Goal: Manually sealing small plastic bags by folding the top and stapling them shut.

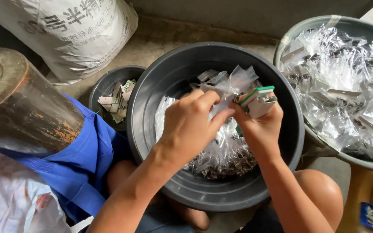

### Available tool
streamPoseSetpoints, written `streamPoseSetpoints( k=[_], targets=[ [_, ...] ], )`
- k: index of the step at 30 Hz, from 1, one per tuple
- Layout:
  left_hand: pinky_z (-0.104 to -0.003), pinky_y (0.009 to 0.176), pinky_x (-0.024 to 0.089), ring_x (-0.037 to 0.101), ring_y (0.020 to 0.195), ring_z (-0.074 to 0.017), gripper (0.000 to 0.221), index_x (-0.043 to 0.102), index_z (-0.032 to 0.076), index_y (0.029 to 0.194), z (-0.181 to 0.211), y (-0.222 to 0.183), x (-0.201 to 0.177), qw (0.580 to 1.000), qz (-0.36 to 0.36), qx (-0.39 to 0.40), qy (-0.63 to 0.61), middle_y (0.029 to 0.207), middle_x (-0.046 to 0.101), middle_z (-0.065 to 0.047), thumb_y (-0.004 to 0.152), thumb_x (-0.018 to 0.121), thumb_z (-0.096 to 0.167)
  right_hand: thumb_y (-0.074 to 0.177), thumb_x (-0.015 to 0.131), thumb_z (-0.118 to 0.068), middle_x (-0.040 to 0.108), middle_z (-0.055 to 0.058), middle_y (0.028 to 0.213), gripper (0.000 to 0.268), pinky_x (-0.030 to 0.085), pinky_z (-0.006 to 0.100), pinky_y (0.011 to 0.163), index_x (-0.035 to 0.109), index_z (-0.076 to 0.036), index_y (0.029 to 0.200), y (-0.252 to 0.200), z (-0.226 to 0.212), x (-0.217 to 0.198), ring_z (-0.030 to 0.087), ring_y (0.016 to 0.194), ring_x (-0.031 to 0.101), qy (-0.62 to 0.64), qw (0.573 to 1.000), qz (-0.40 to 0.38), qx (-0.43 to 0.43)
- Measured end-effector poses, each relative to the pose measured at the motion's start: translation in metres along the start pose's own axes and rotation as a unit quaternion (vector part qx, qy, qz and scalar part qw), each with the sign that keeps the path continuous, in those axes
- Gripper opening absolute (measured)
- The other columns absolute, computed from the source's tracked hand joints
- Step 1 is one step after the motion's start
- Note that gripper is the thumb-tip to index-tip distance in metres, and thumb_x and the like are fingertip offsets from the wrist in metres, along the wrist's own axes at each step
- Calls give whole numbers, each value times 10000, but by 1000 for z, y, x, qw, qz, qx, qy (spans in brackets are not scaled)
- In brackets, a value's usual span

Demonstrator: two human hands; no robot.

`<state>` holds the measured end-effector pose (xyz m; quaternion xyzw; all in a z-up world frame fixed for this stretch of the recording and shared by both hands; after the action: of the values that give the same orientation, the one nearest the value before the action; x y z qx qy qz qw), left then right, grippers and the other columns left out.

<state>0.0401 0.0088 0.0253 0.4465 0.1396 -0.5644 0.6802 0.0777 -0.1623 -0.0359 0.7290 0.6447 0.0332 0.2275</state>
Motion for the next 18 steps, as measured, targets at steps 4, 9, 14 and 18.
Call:
streamPoseSetpoints(
  k=[4,9,14,18],
  targets=[
    [-423,875,453,566,985,-267,491,670,99,1093,15,4,-43,992,101,63,39,1095,592,-59,758,958,313,865,812,-67,626,-2,881,222,460,267,697,603,-122,917,0,-24,-9,97,778,557,58,993,-94,34],
    [-347,950,527,707,1021,-197,392,633,62,1195,11,15,-28,963,-34,107,-247,1086,734,-57,864,832,127,866,777,-40,606,54,975,244,476,308,837,546,-115,885,0,-43,-14,154,911,598,119,983,-137,-21],
    [-296,897,568,693,932,-172,129,653,96,1083,13,4,-20,931,-37,158,-327,1031,691,-49,990,709,26,830,788,-77,697,76,1005,273,494,254,590,559,-114,974,-4,-34,-19,113,722,603,175,974,-139,48],
    [-374,993,583,705,1108,-292,199,650,44,1131,14,-2,-26,923,-61,224,-305,1156,680,-166,955,723,100,815,686,-5,701,117,1035,190,491,263,729,571,-118,916,-2,-29,-23,144,904,641,139,982,-114,50]
  ],
)
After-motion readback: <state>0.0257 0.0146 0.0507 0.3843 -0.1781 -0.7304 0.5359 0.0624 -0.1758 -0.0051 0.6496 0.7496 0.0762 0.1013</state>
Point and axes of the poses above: each hand's wrist, its own y-axis towards the middle knuckle, its own x-axis out of the palm, z = x × y, the point moved 4 cm from there along y, towards the middle knuckle
